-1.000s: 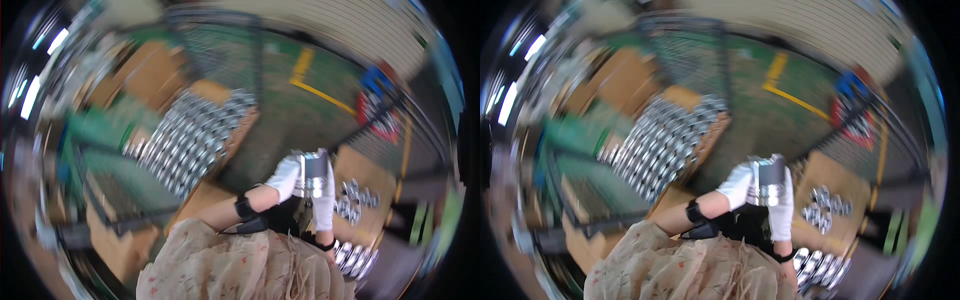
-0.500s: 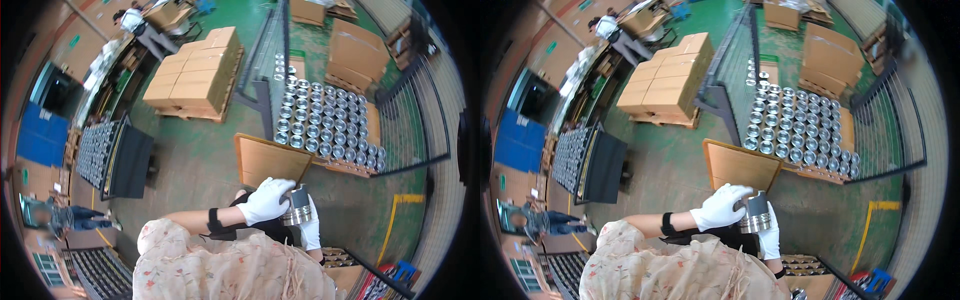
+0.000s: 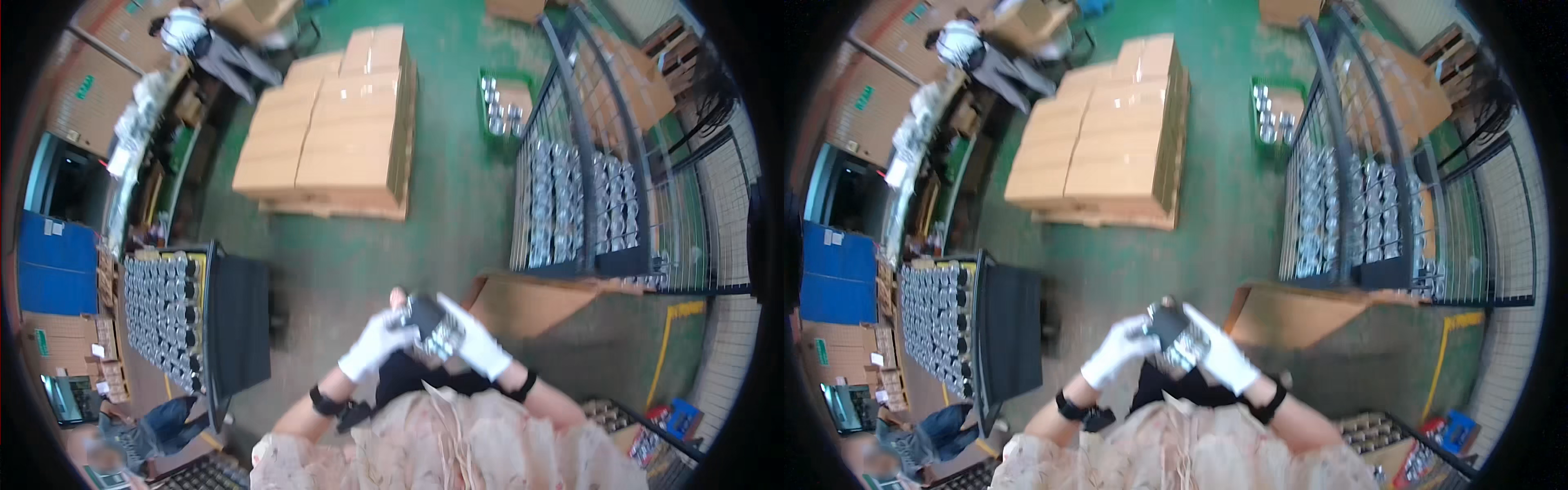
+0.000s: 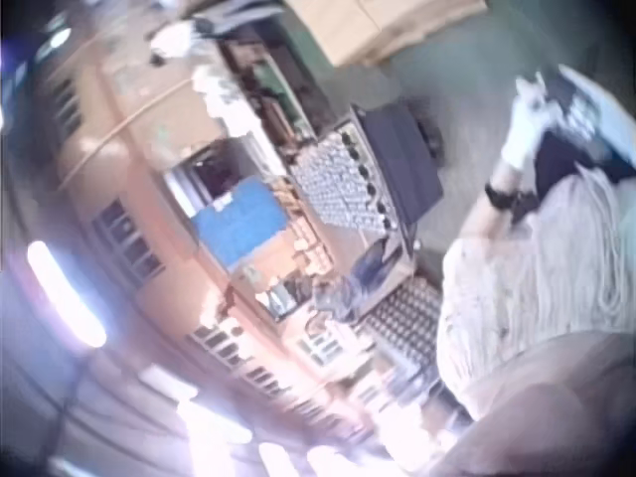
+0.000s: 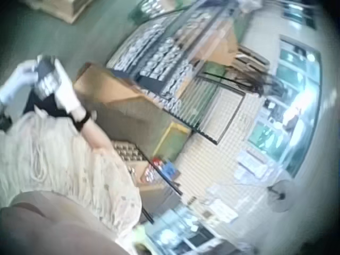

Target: Inspecting and organizing engine pistons in a manufacturing facility.

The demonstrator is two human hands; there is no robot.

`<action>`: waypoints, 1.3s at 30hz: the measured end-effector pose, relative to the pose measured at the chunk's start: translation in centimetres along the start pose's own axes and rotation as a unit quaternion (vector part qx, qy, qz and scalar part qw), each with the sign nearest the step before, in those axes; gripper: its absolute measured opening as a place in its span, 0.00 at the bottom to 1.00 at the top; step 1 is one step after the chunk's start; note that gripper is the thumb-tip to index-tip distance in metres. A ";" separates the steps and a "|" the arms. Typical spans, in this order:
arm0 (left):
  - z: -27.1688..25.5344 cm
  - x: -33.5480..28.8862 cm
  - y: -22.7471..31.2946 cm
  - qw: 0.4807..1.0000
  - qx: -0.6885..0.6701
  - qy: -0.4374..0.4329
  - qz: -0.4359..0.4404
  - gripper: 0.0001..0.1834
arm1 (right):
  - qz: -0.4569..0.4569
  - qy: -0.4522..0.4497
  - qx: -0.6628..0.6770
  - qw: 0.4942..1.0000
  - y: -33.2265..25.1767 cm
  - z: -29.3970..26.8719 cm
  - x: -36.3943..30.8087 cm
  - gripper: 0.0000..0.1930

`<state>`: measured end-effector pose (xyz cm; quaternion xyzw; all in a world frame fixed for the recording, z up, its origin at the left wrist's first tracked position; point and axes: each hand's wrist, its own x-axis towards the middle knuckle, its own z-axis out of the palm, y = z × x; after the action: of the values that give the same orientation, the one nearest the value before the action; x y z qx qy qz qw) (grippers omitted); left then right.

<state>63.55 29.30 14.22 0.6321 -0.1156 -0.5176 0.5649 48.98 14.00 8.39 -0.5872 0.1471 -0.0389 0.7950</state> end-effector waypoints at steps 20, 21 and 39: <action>-15.4 37.3 21.8 0.987 0.158 -0.007 0.002 0.14 | -0.220 0.526 -0.152 0.807 -19.8 -16.4 22.9 0.24; -14.1 40.5 23.1 0.983 0.183 -0.015 -0.019 0.15 | -0.209 0.555 -0.159 0.789 -21.3 -18.1 23.2 0.22; 7.3 104.3 36.4 0.905 0.332 -0.195 -0.182 0.07 | 0.200 0.809 -0.309 0.459 -31.5 -40.1 41.7 0.08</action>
<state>119.39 -63.51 -8.84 0.6798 -0.2716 -0.6558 0.1846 81.03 -42.49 19.64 -0.4542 0.8400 -0.2879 0.0722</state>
